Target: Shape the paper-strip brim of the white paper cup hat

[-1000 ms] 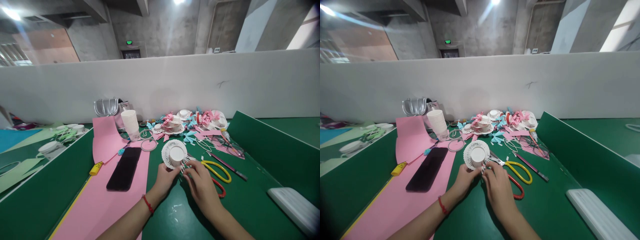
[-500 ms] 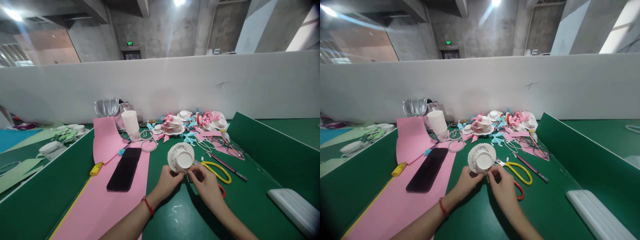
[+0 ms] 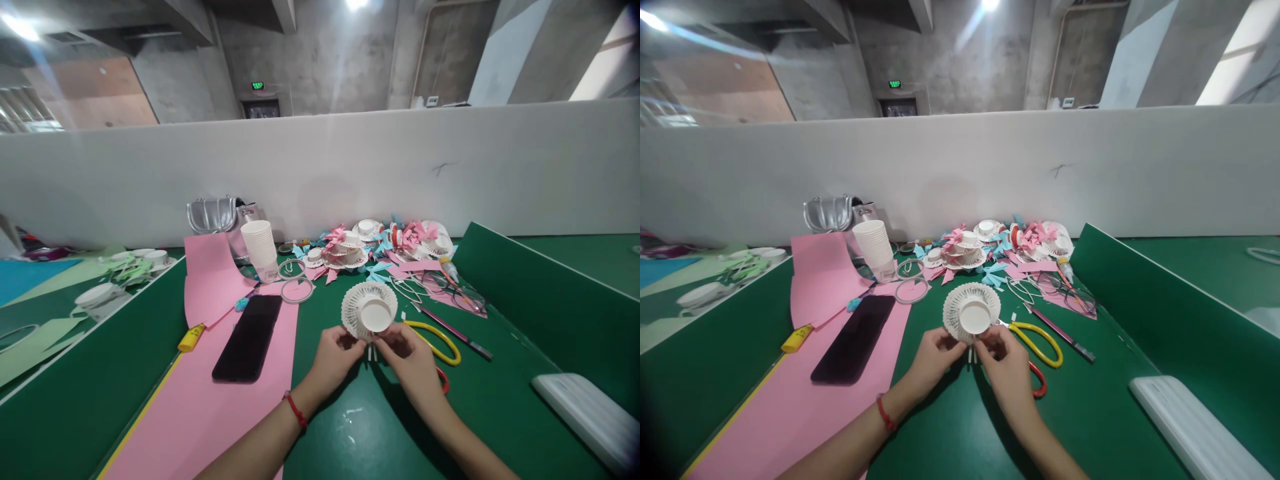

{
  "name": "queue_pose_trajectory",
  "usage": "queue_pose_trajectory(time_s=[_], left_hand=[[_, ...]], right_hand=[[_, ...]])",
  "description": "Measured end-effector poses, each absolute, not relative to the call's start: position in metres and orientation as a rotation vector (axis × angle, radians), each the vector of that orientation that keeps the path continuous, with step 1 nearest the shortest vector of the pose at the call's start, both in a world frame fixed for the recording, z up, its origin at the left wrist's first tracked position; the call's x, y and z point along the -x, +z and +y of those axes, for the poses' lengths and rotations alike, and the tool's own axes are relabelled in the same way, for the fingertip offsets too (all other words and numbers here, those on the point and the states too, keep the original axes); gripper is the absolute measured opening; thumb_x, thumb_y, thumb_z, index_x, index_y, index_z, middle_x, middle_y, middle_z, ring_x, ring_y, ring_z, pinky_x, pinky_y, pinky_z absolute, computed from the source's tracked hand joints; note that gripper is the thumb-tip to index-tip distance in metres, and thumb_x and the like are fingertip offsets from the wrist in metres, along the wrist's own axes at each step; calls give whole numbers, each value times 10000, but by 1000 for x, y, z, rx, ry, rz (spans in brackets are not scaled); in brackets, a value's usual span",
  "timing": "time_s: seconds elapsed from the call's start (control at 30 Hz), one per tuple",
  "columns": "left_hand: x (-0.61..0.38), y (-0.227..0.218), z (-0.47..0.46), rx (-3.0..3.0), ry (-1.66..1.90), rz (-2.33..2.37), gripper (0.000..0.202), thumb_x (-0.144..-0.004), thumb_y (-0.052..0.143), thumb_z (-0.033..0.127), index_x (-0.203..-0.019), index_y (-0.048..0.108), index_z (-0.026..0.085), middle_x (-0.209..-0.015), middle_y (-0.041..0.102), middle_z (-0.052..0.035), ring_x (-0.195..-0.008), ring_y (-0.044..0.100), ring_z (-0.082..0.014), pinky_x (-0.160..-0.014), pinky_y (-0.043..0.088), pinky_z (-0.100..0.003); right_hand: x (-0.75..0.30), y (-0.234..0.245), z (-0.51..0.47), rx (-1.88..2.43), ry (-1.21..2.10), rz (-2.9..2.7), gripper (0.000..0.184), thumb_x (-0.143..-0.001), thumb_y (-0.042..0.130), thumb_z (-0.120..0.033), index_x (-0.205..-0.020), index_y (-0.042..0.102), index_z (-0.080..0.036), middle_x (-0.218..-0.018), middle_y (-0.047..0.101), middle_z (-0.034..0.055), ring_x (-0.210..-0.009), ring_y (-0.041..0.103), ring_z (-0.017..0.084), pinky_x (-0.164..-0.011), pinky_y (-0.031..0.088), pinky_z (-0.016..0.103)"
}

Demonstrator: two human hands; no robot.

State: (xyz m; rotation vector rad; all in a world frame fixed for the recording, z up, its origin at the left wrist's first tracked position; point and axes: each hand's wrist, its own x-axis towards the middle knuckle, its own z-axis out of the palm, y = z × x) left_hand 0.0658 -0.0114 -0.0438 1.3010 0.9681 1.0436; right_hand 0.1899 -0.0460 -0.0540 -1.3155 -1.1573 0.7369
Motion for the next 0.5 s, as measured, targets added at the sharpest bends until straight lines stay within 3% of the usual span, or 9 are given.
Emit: queue_pose_trajectory(time_s=[0.13, 0.23, 0.37, 0.5], left_hand=[[-65, -44, -11, -1287, 1045, 932, 226, -601, 657, 244, -747, 660, 72, -756, 676, -101, -653, 570, -161, -629, 432, -254], [-65, -43, -11, -1289, 1027, 906, 238, -614, 653, 262, -758, 662, 73, -782, 677, -105, -674, 576, -164, -650, 437, -257], [-66, -41, -13, -1252, 1029, 898, 231, -590, 669, 264, -733, 664, 82, -761, 680, -92, -665, 584, -166, -647, 445, -261], [-67, -39, -15, -1211, 1032, 895, 224, -564, 680, 250, -721, 661, 90, -762, 683, -87, -678, 587, -172, -617, 445, -249]], right_hand=[[-195, -55, -43, 1435, 580, -1089, 290, -622, 621, -364, -811, 501, -179, -750, 558, 33, -651, 536, 167, -559, 449, 276], [-197, -51, -41, 1367, 716, -992, 456, -572, 645, -417, -916, 449, -190, -850, 593, 70, -777, 576, 209, -624, 477, 310], [-198, -46, -39, 1235, 1078, -944, 631, -499, 701, -438, -990, 389, -192, -729, 658, 47, -726, 628, 237, -632, 489, 347], [-200, -47, -39, 1243, 1130, -954, 645, -469, 732, -415, -972, 398, -188, -709, 676, 46, -695, 640, 251, -625, 492, 354]])
